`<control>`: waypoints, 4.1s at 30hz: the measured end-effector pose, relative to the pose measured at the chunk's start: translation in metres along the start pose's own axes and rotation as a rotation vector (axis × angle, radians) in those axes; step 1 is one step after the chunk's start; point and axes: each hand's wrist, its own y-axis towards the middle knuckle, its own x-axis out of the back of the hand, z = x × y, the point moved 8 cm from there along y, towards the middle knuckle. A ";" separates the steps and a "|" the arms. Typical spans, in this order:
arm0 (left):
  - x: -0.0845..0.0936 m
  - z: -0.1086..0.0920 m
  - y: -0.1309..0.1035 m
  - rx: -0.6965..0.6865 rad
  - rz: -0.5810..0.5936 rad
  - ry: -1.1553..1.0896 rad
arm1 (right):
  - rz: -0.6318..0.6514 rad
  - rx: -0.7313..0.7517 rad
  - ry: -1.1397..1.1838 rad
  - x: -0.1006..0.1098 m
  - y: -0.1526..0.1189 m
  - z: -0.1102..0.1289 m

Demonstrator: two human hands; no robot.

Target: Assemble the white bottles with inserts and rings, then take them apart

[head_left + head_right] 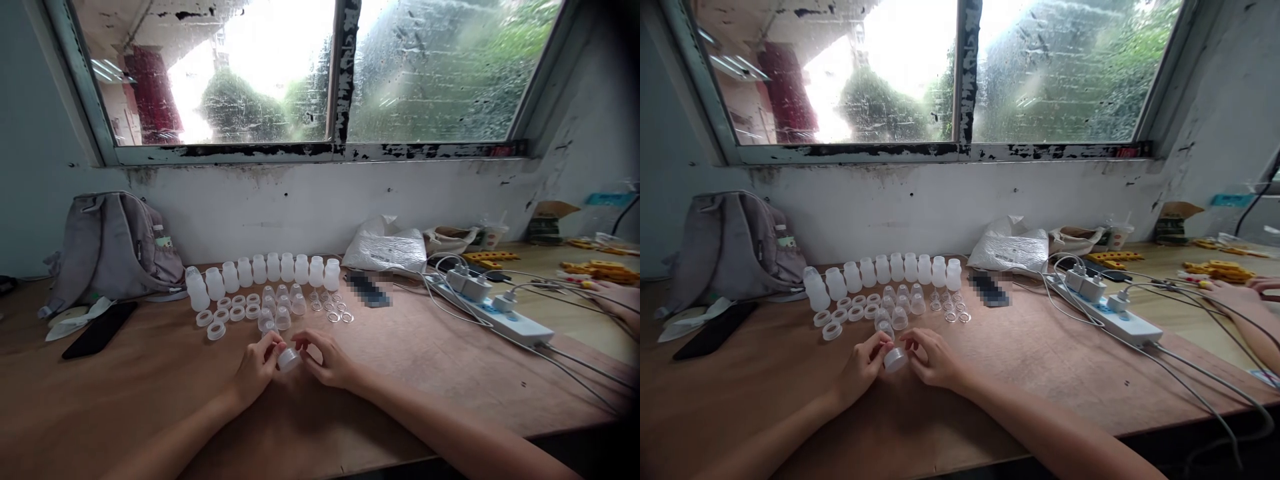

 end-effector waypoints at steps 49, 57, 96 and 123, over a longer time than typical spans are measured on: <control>-0.032 0.033 -0.002 0.289 0.247 -0.490 | -0.063 -0.229 -0.033 -0.019 0.005 -0.032; -0.015 0.037 0.000 0.226 0.087 -0.445 | 0.013 -0.185 0.187 -0.012 0.004 -0.005; 0.149 0.042 0.084 0.177 -0.396 1.088 | -0.173 -0.206 0.067 0.003 0.001 -0.025; 0.017 0.017 0.003 -0.120 0.019 -0.014 | -0.350 -0.304 0.472 0.010 -0.002 -0.041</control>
